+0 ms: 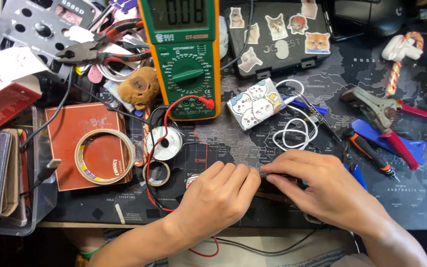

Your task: Repair a small electronic device by soldering wires and testing with a multimeter

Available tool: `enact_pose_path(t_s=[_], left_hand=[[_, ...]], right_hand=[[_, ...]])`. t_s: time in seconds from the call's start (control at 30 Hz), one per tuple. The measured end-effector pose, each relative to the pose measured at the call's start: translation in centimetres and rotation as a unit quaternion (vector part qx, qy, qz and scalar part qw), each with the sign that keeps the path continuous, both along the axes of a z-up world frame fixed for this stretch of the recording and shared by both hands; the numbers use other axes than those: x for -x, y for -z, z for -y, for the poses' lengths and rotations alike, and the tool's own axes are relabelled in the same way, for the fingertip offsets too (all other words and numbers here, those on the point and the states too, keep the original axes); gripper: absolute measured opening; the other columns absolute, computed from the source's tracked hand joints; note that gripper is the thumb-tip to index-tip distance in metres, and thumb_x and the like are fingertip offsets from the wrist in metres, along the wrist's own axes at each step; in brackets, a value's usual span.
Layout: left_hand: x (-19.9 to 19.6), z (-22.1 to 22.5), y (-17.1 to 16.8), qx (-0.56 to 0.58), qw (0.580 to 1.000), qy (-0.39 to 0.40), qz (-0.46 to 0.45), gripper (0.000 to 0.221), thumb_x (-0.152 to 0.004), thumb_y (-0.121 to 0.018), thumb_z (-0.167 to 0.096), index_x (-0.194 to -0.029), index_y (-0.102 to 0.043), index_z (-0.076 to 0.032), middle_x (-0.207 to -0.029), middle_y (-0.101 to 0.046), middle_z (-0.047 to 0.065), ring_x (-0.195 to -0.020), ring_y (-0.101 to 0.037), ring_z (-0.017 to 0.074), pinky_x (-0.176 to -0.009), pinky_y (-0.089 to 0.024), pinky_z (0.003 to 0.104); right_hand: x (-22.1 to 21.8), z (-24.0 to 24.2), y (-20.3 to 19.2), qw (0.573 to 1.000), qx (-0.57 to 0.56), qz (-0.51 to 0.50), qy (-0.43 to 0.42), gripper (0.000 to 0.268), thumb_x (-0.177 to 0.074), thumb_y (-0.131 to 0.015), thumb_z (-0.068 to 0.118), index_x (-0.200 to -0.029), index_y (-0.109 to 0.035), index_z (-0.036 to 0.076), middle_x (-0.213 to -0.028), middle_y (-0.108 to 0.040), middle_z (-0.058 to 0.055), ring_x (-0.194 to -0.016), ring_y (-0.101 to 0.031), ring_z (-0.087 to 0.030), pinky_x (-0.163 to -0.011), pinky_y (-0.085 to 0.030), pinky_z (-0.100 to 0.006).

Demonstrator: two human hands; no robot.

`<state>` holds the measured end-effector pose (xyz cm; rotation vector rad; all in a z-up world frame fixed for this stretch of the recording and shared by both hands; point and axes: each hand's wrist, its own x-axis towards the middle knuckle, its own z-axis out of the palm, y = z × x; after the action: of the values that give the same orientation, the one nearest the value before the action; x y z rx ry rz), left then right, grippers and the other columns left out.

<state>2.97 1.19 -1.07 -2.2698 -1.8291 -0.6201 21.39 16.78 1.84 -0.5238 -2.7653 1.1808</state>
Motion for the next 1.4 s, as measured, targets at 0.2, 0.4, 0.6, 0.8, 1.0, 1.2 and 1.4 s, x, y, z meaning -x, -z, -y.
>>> enact_pose_path(t_s=[0.2, 0.4, 0.6, 0.8, 1.0, 1.2, 1.4], left_hand=[[-0.4, -0.7, -0.3, 0.014, 1.0, 0.02, 0.011, 0.021, -0.117, -0.053, -0.003, -0.101, -0.066, -0.008, -0.081, -0.048, 0.002, -0.07, -0.048, 0.0203, -0.066, -0.039, 0.035], [0.5, -0.6, 0.2, 0.05, 0.994, 0.036, 0.094, 0.014, -0.114, -0.059, -0.002, -0.103, -0.065, -0.006, -0.083, -0.052, 0.006, -0.071, -0.051, 0.0266, -0.067, -0.042, 0.041], [0.4, -0.8, 0.2, 0.066, 0.986, 0.038, 0.15, 0.011, -0.114, -0.062, -0.003, -0.103, -0.065, -0.002, -0.086, -0.055, 0.009, -0.072, -0.052, 0.0291, -0.069, -0.042, 0.043], [1.2, -0.4, 0.2, 0.099, 0.965, 0.047, 0.239, 0.014, -0.11, -0.064, 0.002, -0.123, -0.067, 0.005, -0.109, -0.07, 0.016, -0.09, -0.067, 0.0329, -0.083, -0.053, 0.044], [1.2, -0.4, 0.2, 0.141, 0.956, 0.028, 0.255, 0.017, -0.113, -0.06, -0.004, -0.128, -0.064, 0.002, -0.107, -0.064, 0.015, -0.086, -0.064, 0.0334, -0.078, -0.05, 0.044], [0.9, -0.3, 0.6, 0.15, 0.963, 0.037, 0.221, 0.018, -0.11, -0.059, 0.004, -0.125, -0.066, -0.002, -0.099, -0.056, 0.012, -0.072, -0.054, 0.0319, -0.074, -0.048, 0.042], [0.8, -0.4, 0.6, 0.14, 0.966, 0.032, 0.216, 0.027, -0.105, -0.061, 0.01, -0.125, -0.067, -0.006, -0.095, -0.049, 0.01, -0.07, -0.048, 0.0276, -0.071, -0.046, 0.039]], right_hand=[[-1.2, -1.1, -0.9, 0.999, -0.019, -0.006, 0.033, 0.021, -0.096, -0.078, 0.015, -0.116, -0.083, 0.01, -0.108, -0.086, -0.002, -0.094, -0.083, -0.017, -0.085, -0.062, -0.031], [-0.7, -1.1, -0.7, 1.0, 0.005, -0.029, -0.002, 0.026, -0.099, -0.078, 0.021, -0.121, -0.078, 0.008, -0.106, -0.08, -0.007, -0.09, -0.078, -0.021, -0.084, -0.059, -0.035], [-0.2, -0.3, 2.7, 0.999, 0.034, -0.012, -0.012, 0.013, -0.099, -0.08, 0.017, -0.11, -0.075, 0.012, -0.091, -0.073, -0.002, -0.078, -0.068, -0.021, -0.07, -0.053, -0.034], [-0.3, -0.4, 3.2, 0.999, 0.032, -0.024, -0.008, 0.012, -0.102, -0.077, 0.018, -0.11, -0.075, 0.01, -0.093, -0.073, -0.004, -0.079, -0.069, -0.022, -0.073, -0.055, -0.035], [-0.3, -0.5, 3.5, 0.999, 0.039, -0.032, -0.009, 0.013, -0.102, -0.076, 0.017, -0.112, -0.074, 0.008, -0.094, -0.073, -0.005, -0.08, -0.069, -0.023, -0.073, -0.055, -0.036], [-0.2, -0.5, 3.5, 0.998, 0.039, -0.038, -0.013, 0.011, -0.103, -0.075, 0.015, -0.111, -0.074, 0.008, -0.095, -0.073, -0.005, -0.081, -0.07, -0.024, -0.074, -0.055, -0.037], [-0.1, -0.5, 3.4, 0.999, 0.033, -0.037, -0.006, 0.01, -0.103, -0.075, 0.016, -0.108, -0.074, 0.008, -0.093, -0.072, -0.005, -0.078, -0.069, -0.023, -0.07, -0.054, -0.036]])
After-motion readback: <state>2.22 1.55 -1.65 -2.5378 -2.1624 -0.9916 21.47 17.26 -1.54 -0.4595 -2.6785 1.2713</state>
